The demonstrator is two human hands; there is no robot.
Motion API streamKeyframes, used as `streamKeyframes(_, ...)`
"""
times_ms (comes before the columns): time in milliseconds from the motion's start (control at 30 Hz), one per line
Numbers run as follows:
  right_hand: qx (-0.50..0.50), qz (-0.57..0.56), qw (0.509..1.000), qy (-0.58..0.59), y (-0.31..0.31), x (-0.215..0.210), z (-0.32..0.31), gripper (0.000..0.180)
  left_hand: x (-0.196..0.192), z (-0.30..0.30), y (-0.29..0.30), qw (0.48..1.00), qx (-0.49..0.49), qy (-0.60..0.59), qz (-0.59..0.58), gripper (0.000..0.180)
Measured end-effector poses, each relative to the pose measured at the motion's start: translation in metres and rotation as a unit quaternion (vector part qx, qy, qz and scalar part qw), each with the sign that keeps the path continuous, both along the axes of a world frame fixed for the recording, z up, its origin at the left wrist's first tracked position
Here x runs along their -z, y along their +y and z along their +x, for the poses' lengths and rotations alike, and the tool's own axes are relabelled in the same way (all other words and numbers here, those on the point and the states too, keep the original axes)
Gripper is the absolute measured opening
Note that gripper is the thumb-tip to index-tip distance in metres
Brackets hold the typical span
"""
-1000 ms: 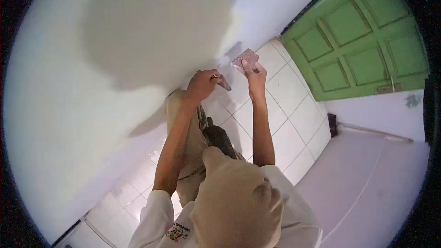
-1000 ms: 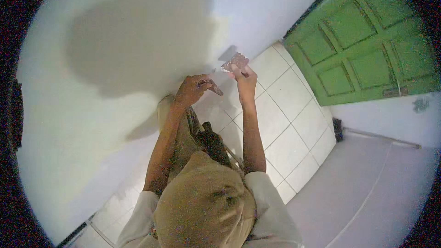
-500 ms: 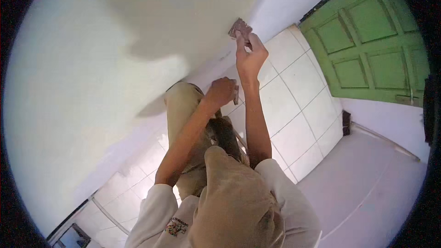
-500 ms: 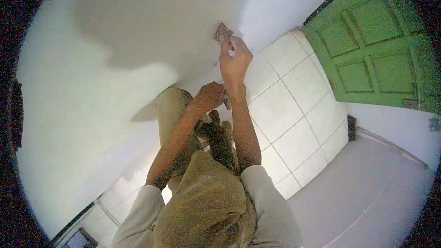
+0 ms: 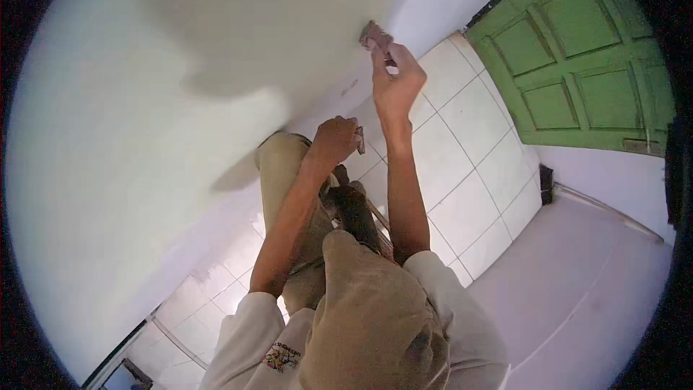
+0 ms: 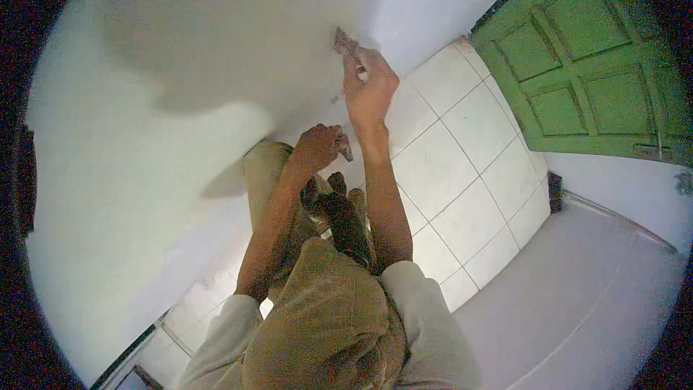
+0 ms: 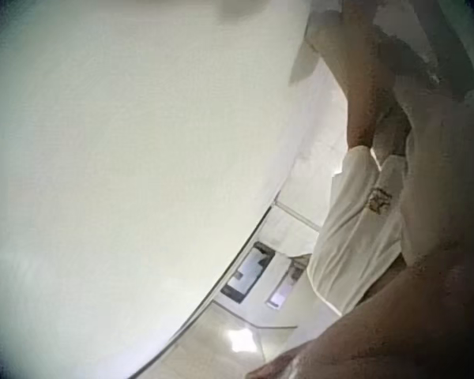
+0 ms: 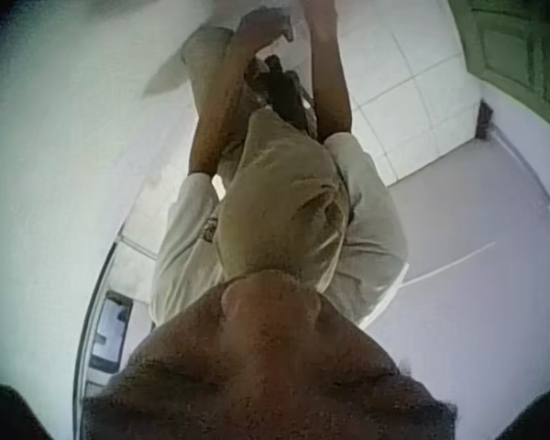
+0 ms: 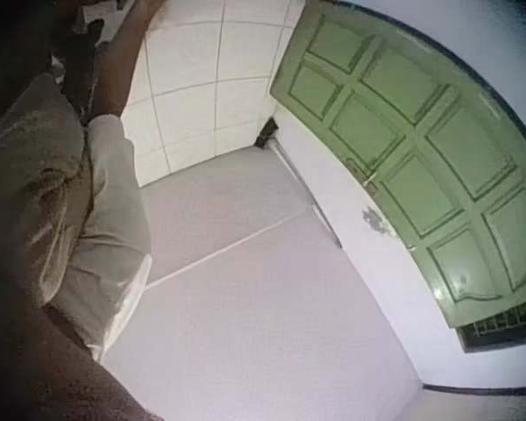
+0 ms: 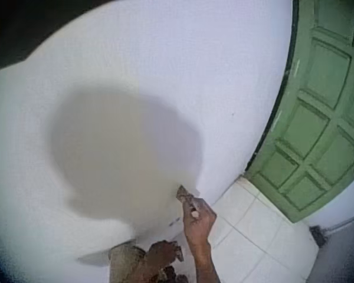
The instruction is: The person uses a putty knife to apply and smooth patching compound onto a wall near the floor.
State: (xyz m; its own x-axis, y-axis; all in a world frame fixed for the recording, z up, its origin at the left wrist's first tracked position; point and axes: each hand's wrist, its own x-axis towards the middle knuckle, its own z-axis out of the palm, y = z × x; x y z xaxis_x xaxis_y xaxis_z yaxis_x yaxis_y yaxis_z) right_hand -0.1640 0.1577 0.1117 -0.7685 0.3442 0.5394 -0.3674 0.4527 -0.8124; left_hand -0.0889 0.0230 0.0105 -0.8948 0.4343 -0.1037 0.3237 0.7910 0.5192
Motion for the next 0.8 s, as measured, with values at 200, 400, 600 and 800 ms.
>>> streamKeyframes(200, 0.01, 0.086, 0.989, -0.12, 0.001, 0.071, -0.002, 0.02, 0.0, -0.007, 0.003, 0.996, -0.017, -0.075, -0.036, 0.024)
streamKeyframes(400, 0.019, 0.031, 0.989, -0.144, 0.02, 0.082, 0.001, 0.019, -0.005, -0.011, 0.005, 0.997, -0.007, -0.07, -0.036, 0.023)
streamKeyframes(600, -0.002, -0.026, 0.995, -0.098, -0.016, 0.015, 0.013, 0.017, 0.03, -0.006, -0.005, 0.999, 0.005, -0.039, -0.01, 0.025)
streamKeyframes(800, -0.026, 0.011, 0.999, -0.019, -0.023, 0.037, 0.01, 0.022, 0.06, -0.016, -0.023, 0.998, 0.061, 0.019, -0.019, 0.032)
